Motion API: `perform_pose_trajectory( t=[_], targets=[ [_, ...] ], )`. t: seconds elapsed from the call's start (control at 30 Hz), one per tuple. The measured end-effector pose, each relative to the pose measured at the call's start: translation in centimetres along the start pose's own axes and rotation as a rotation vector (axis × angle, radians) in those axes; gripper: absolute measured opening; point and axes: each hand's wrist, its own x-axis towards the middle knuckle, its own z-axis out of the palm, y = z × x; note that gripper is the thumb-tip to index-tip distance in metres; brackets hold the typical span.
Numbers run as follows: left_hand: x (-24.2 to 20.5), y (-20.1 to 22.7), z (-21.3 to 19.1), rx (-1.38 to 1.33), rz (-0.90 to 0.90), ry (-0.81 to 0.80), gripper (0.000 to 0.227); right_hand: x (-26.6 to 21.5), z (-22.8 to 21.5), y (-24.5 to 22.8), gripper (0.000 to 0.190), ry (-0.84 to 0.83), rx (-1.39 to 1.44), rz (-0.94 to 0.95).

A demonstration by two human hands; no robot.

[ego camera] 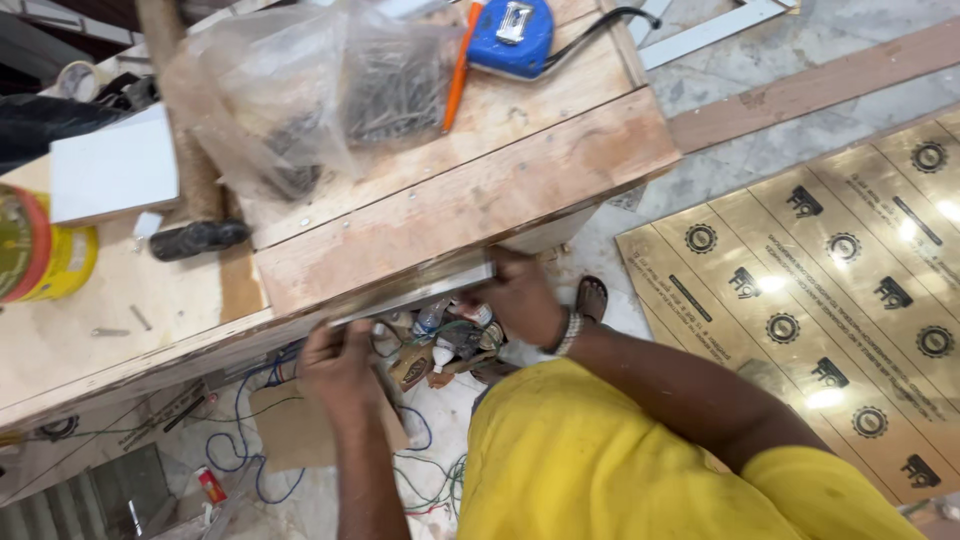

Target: The person uses a metal hand plane to smooth the surface and edges of a wooden plank clamped to a workbench. They repeatedly push the plane along the wood, adjusting their grip and position to work on different sections of the plank.

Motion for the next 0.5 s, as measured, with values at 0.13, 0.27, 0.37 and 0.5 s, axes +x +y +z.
perform_pose_trajectory(
  t=[0.13,0.27,0.37,0.5],
  targets=[
    [2.4,-1.5,-4.0,-0.131,0.105,-0.023,0.015,1.7,4.7,0.9,0.014,-0.088,0.104,-0.014],
    [0.3,-2.1,0.5,-0.163,-0.024,-0.027,0.009,1.4,-0.4,1.2,0.029,0.007,0.092,-0.074],
    [-3.1,-0.5,8.3,-0.024,-0.001,-0.165,0.012,0.1,-7.8,-1.0,0.024,0.177,0.161,-0.142],
    [-7.0,2.8,17.3,-0.069,-0.007,-0.317,0.013,-1.4,-16.3,-5.4,0.020,0.351,-0.176,-0.229]
  ],
)
